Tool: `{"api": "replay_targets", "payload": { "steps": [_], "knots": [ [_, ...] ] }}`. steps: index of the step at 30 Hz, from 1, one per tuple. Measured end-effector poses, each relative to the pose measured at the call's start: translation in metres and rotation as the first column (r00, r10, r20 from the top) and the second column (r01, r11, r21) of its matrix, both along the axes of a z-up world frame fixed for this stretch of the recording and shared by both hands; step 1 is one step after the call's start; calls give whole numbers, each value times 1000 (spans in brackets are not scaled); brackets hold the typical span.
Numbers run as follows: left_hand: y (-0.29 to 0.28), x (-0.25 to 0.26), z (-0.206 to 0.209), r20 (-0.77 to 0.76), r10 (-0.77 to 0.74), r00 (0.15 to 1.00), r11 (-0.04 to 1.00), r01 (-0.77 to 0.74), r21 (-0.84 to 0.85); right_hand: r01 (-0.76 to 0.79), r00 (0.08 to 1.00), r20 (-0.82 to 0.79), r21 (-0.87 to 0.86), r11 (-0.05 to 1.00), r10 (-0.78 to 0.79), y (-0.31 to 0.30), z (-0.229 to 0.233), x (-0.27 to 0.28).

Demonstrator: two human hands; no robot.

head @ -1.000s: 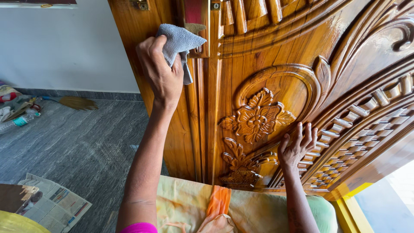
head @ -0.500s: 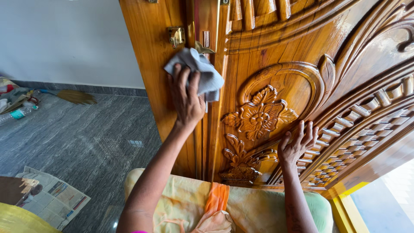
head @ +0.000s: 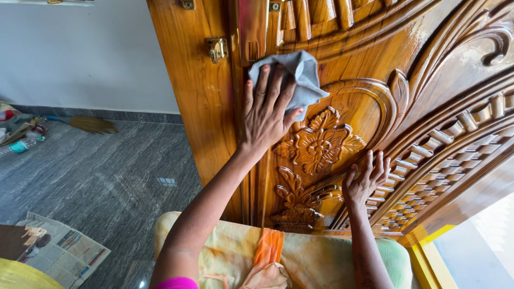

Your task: The person wipes the surface of a wooden door with a cloth, focusing on the carved floral details and the area around the handle. They repeatedly rub the same sections of the door to clean or polish the wood.

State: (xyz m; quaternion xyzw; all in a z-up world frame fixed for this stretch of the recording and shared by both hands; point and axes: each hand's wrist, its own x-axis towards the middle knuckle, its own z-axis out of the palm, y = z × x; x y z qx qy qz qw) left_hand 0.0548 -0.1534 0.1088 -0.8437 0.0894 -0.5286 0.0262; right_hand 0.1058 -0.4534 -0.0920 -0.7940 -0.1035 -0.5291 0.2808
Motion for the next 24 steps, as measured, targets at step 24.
{"api": "replay_targets", "payload": {
  "steps": [24],
  "knots": [
    [48, -23, -23, 100, 175, 979, 984, -179, 27, 49, 999, 4, -61, 997, -49, -3, -3, -10]
  ]
}}
